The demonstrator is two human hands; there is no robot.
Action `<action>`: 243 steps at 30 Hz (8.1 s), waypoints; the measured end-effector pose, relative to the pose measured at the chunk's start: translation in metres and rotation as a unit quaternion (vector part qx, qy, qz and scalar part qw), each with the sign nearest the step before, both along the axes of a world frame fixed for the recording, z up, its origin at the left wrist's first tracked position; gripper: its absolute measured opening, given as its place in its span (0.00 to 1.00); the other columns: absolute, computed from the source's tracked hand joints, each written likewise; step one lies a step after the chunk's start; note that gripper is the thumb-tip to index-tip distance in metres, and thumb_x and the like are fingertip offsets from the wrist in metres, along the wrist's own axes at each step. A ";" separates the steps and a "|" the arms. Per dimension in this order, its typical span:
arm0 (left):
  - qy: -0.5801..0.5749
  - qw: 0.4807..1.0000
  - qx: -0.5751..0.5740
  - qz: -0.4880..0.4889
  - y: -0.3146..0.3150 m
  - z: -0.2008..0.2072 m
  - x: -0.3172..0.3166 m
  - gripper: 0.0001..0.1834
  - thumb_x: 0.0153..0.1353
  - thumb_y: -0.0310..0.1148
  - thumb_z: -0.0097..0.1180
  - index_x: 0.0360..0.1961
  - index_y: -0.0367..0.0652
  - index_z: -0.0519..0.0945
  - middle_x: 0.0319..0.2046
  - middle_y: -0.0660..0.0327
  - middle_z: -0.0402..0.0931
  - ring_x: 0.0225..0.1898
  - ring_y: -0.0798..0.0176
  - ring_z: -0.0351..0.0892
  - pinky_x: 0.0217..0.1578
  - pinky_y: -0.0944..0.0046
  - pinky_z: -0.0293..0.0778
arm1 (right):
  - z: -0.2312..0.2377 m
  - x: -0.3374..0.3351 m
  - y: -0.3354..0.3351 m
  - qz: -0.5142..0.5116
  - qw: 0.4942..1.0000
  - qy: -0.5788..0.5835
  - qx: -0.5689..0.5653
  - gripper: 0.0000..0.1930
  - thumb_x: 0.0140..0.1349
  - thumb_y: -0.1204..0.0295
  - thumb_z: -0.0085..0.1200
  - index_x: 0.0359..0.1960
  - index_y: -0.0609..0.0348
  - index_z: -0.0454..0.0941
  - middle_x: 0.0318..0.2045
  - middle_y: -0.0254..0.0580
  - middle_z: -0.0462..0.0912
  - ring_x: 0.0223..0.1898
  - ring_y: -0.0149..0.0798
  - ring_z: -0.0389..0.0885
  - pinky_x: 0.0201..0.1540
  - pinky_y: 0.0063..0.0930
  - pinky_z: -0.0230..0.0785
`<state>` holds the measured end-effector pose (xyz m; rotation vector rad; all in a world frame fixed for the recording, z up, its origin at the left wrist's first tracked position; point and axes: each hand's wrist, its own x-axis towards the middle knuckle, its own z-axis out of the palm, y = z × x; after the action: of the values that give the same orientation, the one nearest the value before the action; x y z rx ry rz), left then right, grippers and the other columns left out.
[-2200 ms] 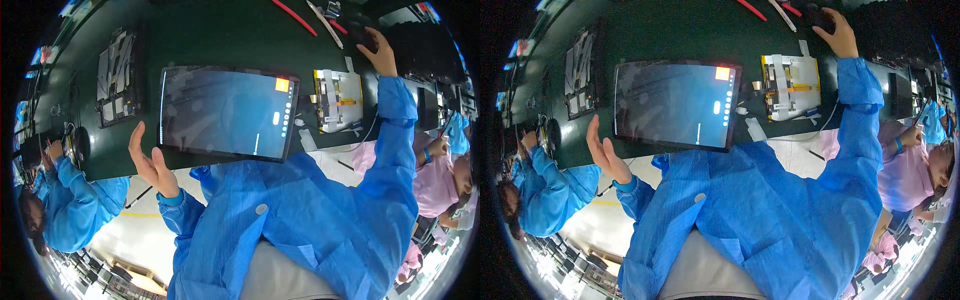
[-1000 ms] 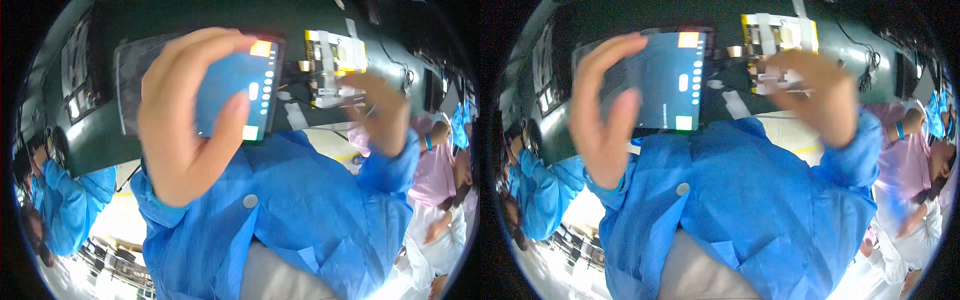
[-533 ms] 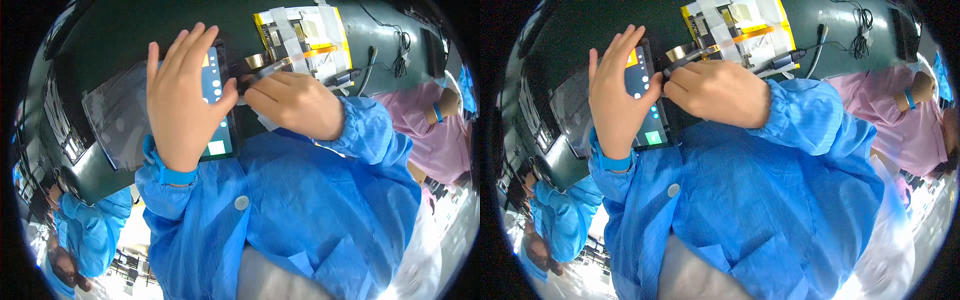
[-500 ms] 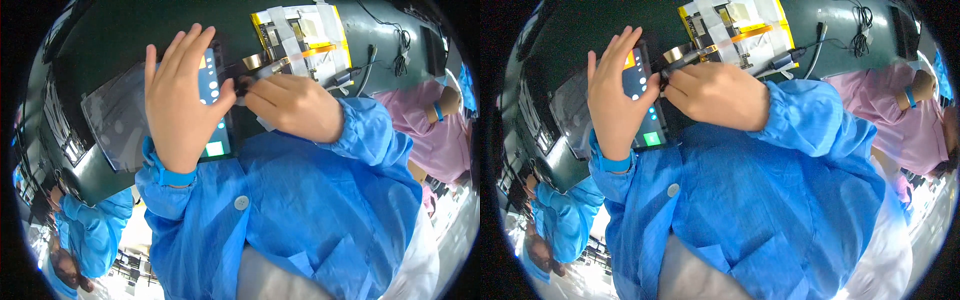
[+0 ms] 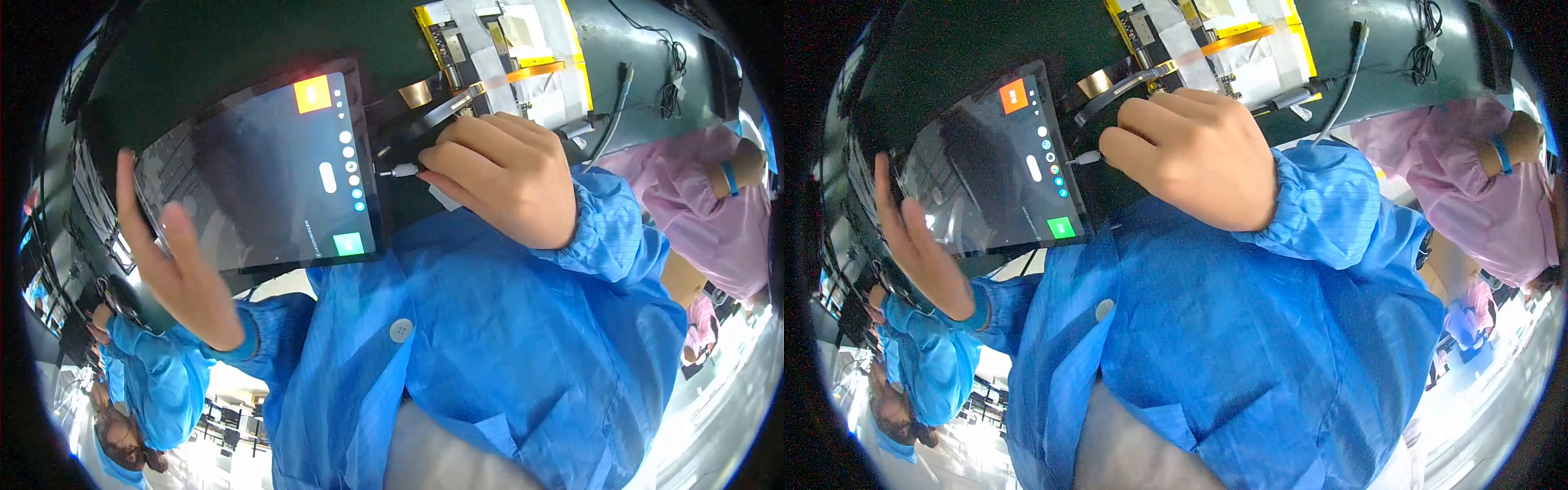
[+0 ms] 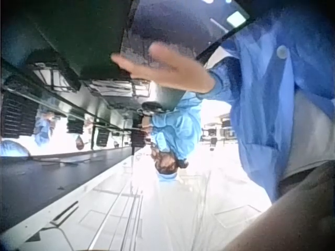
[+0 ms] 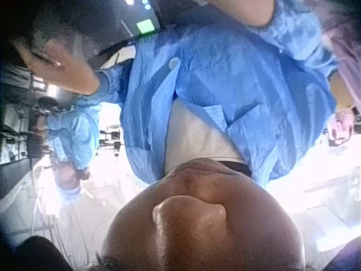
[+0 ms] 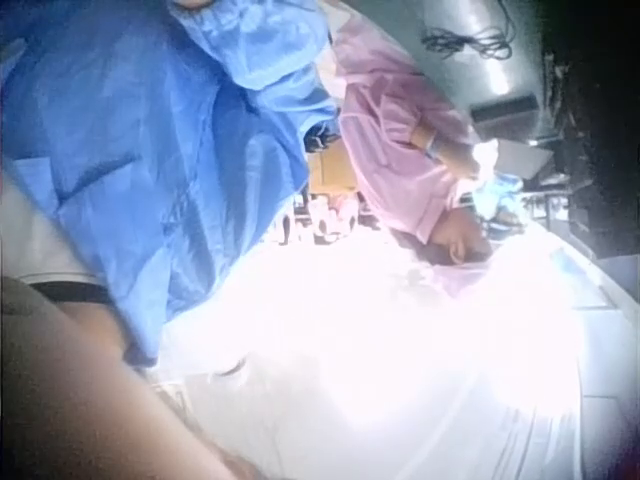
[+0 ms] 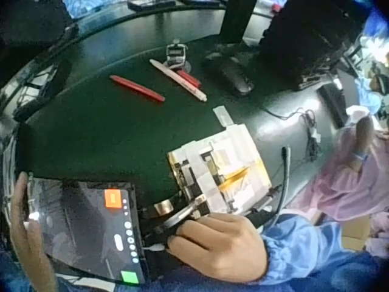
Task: The person assembles a tablet by connecting internal ribbon cables to the tablet housing and then performs a screen display test on the tablet screen.
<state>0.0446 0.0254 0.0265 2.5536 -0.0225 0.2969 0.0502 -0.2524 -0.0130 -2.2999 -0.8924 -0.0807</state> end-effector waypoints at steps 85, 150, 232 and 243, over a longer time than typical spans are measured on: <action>-0.337 0.923 0.030 -0.182 -0.017 -0.064 -0.091 0.15 0.55 0.44 0.49 0.31 0.52 0.87 0.21 0.69 0.66 0.24 0.70 0.63 0.27 0.67 0.62 | -0.047 0.234 -0.171 -0.218 0.966 -0.088 -0.104 0.28 0.57 0.52 0.58 0.58 0.45 0.69 0.56 0.46 0.73 0.58 0.46 0.71 0.57 0.36 0.65; 0.069 0.940 0.136 -0.305 -0.070 0.012 -0.010 0.24 0.40 0.45 0.67 0.43 0.54 0.81 0.45 0.63 0.70 0.47 0.58 0.67 0.56 0.50 0.59 | -0.023 0.112 -0.018 0.238 0.971 -0.015 -0.009 0.10 0.44 0.86 0.52 0.18 0.53 0.76 0.39 0.39 0.72 0.39 0.43 0.68 0.41 0.32 0.62; 0.008 0.937 0.069 -0.342 -0.028 0.033 0.025 0.26 0.47 0.34 0.61 0.51 0.46 0.74 0.52 0.56 0.70 0.52 0.52 0.69 0.55 0.52 0.61 | 0.002 -0.040 -0.002 -0.102 0.992 -0.008 0.079 0.24 0.49 0.83 0.51 0.52 0.60 0.74 0.44 0.48 0.74 0.41 0.46 0.75 0.43 0.33 0.68; 0.092 0.927 0.123 -0.343 0.049 -0.015 -0.041 0.41 0.56 0.62 0.44 0.60 0.39 0.66 0.64 0.49 0.58 0.66 0.42 0.51 0.65 0.41 0.42 | -0.009 -0.064 0.080 -0.228 0.973 -0.023 -0.003 0.26 0.49 0.84 0.49 0.55 0.62 0.72 0.36 0.42 0.70 0.35 0.41 0.71 0.40 0.28 0.67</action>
<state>0.0031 0.0748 0.0117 2.6099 -0.9105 -0.2340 -0.0140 -0.1728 -0.0217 -2.4753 -0.3701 -0.3302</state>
